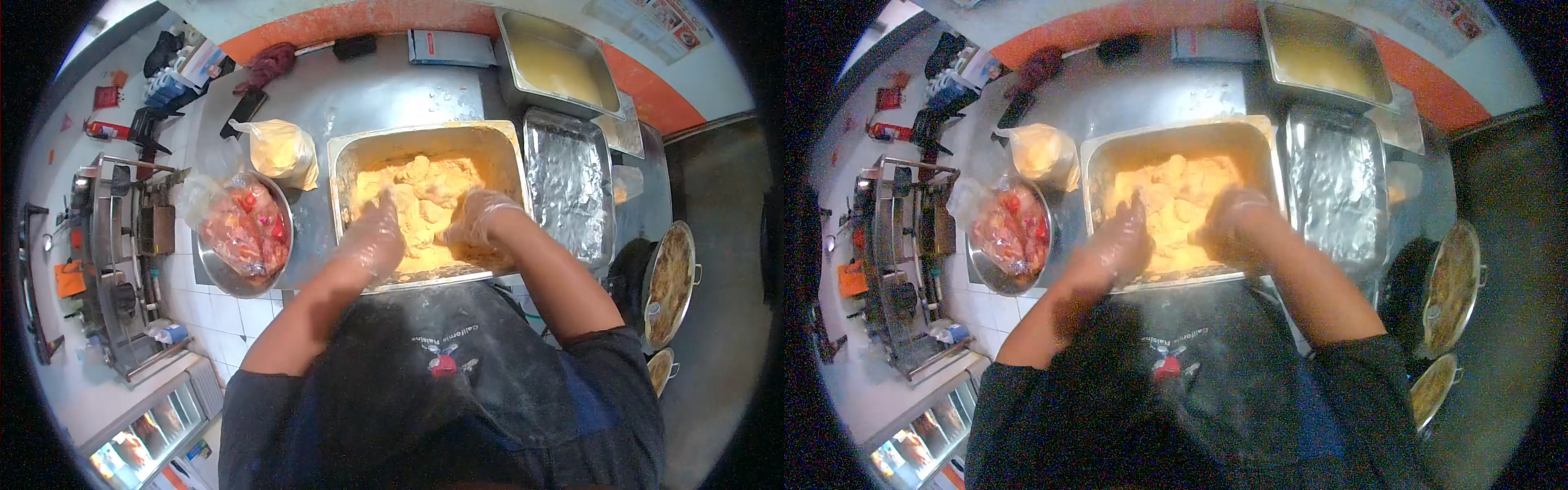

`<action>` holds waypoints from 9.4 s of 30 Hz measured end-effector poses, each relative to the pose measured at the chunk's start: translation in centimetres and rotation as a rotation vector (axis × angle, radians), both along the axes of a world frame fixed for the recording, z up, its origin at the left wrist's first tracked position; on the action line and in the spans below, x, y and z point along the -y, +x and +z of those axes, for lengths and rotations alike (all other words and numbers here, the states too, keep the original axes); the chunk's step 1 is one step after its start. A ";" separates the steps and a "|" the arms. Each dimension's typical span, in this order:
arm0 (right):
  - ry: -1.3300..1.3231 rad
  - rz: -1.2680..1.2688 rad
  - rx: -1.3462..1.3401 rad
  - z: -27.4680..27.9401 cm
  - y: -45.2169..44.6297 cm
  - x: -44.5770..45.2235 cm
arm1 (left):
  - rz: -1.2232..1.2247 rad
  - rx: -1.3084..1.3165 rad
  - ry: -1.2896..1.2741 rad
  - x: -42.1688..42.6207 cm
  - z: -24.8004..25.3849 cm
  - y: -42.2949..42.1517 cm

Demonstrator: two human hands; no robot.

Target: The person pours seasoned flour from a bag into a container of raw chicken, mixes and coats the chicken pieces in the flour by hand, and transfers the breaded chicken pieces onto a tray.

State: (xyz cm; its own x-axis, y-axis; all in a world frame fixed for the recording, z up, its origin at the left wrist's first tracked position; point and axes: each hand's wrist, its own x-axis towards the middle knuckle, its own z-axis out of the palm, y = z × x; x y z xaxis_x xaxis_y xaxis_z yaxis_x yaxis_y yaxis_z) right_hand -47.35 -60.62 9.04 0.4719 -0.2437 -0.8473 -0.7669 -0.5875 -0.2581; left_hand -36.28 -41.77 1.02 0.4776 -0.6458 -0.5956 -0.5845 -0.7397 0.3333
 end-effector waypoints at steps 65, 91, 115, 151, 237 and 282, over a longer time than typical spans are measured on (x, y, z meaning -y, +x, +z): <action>-0.156 -0.182 0.242 -4.1 -4.1 -5.2 | -0.197 -0.010 0.109 -1.7 3.7 0.8; 0.362 -0.375 0.903 -10.3 -0.5 -5.4 | 0.220 -0.582 -0.599 -0.1 -2.5 2.1; -0.250 0.141 0.005 -3.9 1.2 -4.3 | -0.097 -0.076 0.090 -0.8 0.9 1.2; -0.034 -0.409 0.655 -4.3 -0.7 -1.2 | 0.020 -0.224 -0.116 -1.7 5.4 3.8; -0.137 0.155 -0.104 -4.1 -1.6 -4.1 | -0.145 -0.175 0.170 -1.2 2.6 1.0; -0.351 0.234 0.638 -4.3 -1.0 0.9 | -0.195 -0.122 -0.259 -1.7 -1.0 3.1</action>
